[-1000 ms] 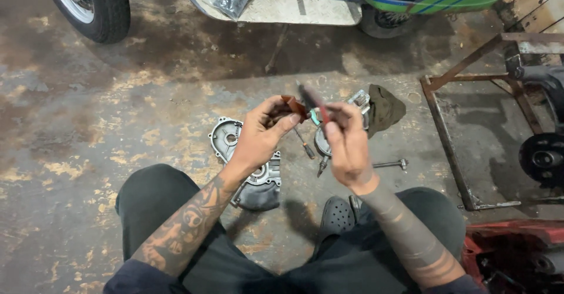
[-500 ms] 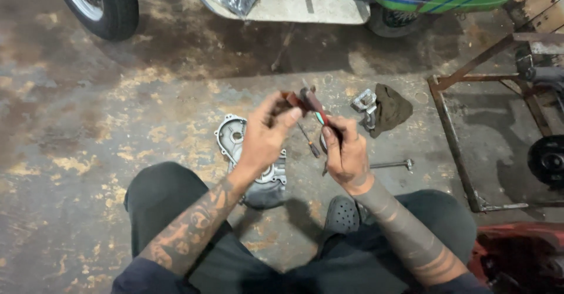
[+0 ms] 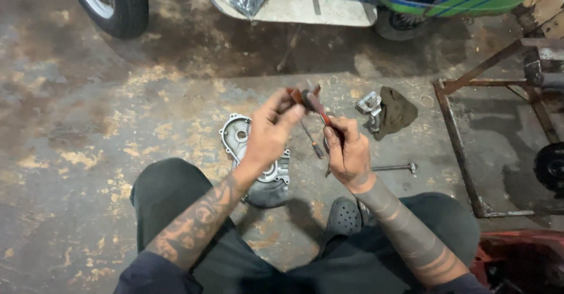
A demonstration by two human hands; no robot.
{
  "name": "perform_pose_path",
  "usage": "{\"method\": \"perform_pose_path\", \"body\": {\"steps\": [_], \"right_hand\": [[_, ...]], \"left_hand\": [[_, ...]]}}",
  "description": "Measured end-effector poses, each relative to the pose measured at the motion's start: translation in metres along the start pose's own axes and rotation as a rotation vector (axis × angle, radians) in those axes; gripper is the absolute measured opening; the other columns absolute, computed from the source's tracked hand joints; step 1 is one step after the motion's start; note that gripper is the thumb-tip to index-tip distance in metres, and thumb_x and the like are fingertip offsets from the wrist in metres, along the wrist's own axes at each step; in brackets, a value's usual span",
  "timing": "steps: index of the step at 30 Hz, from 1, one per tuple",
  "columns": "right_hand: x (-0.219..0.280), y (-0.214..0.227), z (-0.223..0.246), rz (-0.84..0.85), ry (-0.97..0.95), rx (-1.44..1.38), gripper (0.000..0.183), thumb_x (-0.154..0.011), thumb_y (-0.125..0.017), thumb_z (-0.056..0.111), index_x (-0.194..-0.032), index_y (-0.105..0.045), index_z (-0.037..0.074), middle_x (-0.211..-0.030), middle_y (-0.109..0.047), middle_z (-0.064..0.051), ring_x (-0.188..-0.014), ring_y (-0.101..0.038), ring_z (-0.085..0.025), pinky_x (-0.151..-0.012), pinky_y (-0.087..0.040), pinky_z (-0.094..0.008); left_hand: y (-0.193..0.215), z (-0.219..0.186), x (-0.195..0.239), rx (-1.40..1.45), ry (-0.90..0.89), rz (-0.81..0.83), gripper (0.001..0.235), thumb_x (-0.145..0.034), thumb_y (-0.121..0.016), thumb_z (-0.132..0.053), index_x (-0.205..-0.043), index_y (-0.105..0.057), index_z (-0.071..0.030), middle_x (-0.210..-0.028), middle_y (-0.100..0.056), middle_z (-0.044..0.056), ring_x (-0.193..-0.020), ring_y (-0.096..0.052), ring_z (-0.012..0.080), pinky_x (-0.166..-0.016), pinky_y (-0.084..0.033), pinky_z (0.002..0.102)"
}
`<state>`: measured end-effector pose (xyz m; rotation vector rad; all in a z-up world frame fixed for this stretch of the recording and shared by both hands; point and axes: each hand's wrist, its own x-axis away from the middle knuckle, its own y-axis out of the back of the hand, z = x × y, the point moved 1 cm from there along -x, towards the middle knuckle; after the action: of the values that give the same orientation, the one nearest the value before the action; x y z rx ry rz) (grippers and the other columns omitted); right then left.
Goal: The person uses a sanding block to smooth a small metal piece, then uses a brush and a screwdriver to clean the interior surfaces of a disassembled engine casing. The person flips the casing over to clean the other side.
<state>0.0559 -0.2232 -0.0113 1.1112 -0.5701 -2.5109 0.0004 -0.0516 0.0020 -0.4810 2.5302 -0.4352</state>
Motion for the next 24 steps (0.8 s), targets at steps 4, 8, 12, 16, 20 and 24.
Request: {"method": "perform_pose_path", "body": {"steps": [4,8,12,16,20,24], "right_hand": [[0.005,0.002,-0.014,0.061,0.009,0.031,0.016,-0.102,-0.064,0.011,-0.111,-0.064,-0.002,-0.091,-0.075,-0.023,-0.079,-0.071,-0.047,-0.061,-0.056,-0.047],[-0.003,0.008,-0.012,0.001,0.02,0.005,0.017,-0.102,-0.062,0.011,-0.116,-0.064,0.001,-0.092,-0.074,-0.021,-0.081,-0.072,-0.045,-0.063,-0.056,-0.045],[-0.004,0.009,0.003,-0.015,0.099,0.083,0.016,-0.1,-0.067,0.01,-0.115,-0.065,0.003,-0.088,-0.073,-0.018,-0.076,-0.071,-0.043,-0.062,-0.056,-0.044],[-0.008,0.006,0.007,-0.057,0.083,0.071,0.014,-0.103,-0.064,0.012,-0.113,-0.063,0.001,-0.09,-0.072,-0.019,-0.076,-0.07,-0.044,-0.063,-0.055,-0.045],[-0.008,0.005,-0.007,0.038,-0.023,0.041,0.014,-0.103,-0.063,0.012,-0.113,-0.063,0.002,-0.082,-0.072,-0.021,-0.07,-0.068,-0.045,-0.056,-0.051,-0.049],[-0.017,0.007,-0.046,-0.018,-0.213,-0.152,0.021,-0.105,-0.059,0.017,-0.121,-0.063,0.004,-0.074,-0.067,-0.015,-0.056,-0.059,-0.022,-0.052,-0.047,-0.037]], "left_hand": [[0.021,-0.023,-0.026,0.004,-0.119,-0.049,0.016,-0.105,-0.061,-0.015,-0.115,-0.065,-0.003,-0.109,-0.072,0.015,-0.107,-0.068,0.0211,-0.101,-0.055,0.042],[0.026,-0.025,-0.031,0.167,-0.127,-0.09,0.016,-0.106,-0.061,-0.015,-0.114,-0.062,-0.001,-0.115,-0.072,0.017,-0.115,-0.069,0.0253,-0.106,-0.056,0.045],[0.008,-0.032,-0.021,-0.046,-0.103,0.009,0.015,-0.102,-0.065,-0.012,-0.112,-0.067,-0.001,-0.107,-0.072,0.017,-0.111,-0.069,0.0253,-0.102,-0.057,0.048],[-0.004,-0.006,-0.002,0.027,0.033,0.024,0.023,-0.097,-0.072,-0.011,-0.119,-0.07,-0.003,-0.109,-0.074,0.012,-0.108,-0.069,0.0173,-0.101,-0.057,0.041],[0.023,-0.029,-0.025,-0.11,-0.084,-0.023,0.024,-0.104,-0.065,-0.016,-0.125,-0.067,-0.005,-0.114,-0.074,0.013,-0.111,-0.069,0.02,-0.102,-0.057,0.042],[0.049,-0.021,-0.034,-0.318,-0.125,-0.042,0.026,-0.103,-0.067,-0.018,-0.127,-0.064,-0.008,-0.113,-0.073,0.009,-0.108,-0.07,0.018,-0.095,-0.058,0.037]]}}
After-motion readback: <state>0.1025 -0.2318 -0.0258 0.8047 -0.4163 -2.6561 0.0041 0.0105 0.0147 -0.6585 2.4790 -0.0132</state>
